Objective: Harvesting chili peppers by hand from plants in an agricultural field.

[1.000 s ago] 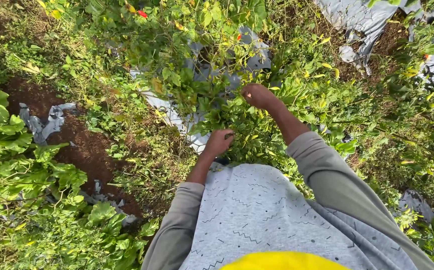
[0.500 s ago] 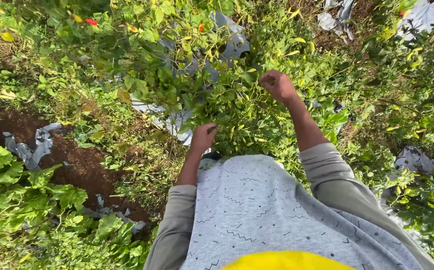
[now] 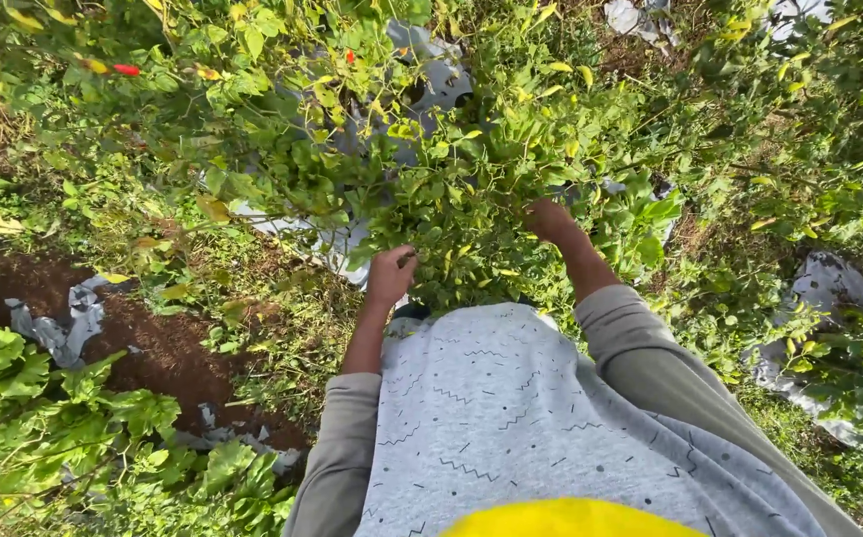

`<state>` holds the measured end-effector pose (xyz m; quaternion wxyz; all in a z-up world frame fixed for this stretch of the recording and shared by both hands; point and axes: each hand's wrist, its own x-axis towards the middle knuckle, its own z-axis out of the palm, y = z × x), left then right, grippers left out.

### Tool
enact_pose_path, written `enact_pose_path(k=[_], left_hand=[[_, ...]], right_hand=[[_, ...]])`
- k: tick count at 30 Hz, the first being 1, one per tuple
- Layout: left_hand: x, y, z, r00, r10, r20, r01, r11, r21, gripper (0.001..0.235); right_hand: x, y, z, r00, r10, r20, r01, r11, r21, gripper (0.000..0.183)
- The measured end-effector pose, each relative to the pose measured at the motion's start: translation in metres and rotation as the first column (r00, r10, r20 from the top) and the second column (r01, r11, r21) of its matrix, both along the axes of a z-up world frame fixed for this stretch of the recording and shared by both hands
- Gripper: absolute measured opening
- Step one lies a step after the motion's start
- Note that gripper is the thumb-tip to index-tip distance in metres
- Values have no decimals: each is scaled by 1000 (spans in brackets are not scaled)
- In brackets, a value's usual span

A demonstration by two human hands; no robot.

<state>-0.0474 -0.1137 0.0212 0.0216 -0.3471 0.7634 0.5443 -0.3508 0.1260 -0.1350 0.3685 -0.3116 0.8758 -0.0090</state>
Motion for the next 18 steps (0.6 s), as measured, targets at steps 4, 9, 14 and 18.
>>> enact_pose_path(k=[4, 9, 14, 18], left_hand=[[2, 1, 3, 1000, 14, 17, -14, 1000, 13, 29], [6, 3, 2, 1000, 31, -5, -31, 999, 7, 28], [8, 4, 4, 999, 49, -18, -49, 999, 14, 28], [9, 6, 18, 998, 61, -21, -60, 998, 19, 27]], right_hand=[[2, 4, -7, 987, -127, 101, 144, 973, -180, 39], [12, -6, 8, 977, -208, -39, 197, 960, -200, 41], [14, -22, 23, 970, -222, -103, 211, 971, -110, 26], [15, -24, 36, 968, -219, -124, 218, 976, -24, 30]])
